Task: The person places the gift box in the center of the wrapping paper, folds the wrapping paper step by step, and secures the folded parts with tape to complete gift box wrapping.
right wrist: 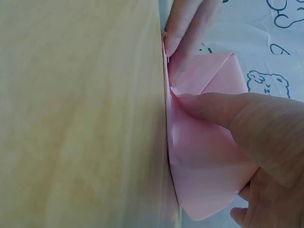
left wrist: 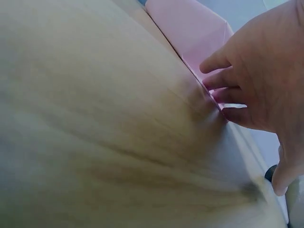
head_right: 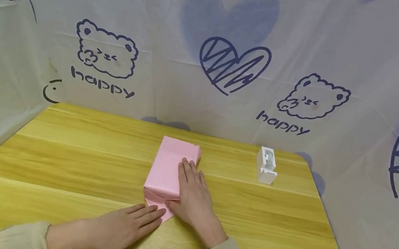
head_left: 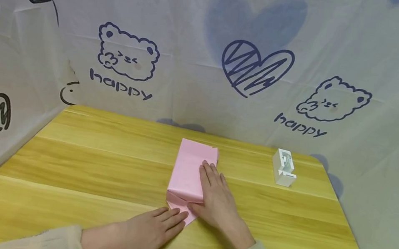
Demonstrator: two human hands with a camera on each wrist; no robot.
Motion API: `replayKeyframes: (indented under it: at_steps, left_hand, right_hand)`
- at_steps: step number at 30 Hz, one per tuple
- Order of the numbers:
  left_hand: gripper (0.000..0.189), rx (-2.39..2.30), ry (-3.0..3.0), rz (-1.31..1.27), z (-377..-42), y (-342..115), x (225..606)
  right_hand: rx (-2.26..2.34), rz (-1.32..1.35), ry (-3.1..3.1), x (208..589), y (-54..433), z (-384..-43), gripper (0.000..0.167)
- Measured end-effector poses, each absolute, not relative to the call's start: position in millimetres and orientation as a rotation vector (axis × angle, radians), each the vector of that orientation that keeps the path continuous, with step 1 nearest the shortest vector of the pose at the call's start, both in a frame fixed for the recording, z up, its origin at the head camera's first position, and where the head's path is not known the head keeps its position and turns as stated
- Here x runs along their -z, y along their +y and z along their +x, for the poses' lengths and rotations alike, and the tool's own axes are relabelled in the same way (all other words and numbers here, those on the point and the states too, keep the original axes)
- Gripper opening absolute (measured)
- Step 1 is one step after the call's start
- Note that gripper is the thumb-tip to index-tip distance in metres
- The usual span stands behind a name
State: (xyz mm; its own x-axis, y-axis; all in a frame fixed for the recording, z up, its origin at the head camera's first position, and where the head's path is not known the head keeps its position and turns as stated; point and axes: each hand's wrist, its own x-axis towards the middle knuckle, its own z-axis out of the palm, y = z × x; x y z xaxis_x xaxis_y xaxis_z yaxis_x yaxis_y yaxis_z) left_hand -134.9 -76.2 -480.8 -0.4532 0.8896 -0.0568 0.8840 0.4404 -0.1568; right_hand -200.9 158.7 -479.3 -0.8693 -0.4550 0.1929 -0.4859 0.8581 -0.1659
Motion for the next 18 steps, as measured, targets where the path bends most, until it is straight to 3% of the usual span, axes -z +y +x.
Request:
replayKeyframes:
  at_steps: [18]
  left_hand:
    - [0.09,-0.014,-2.897,-1.648,-137.6,-79.8,472.4]
  right_hand:
    - [-0.34,0.713,-2.91,478.0,157.9,-199.6,0.113]
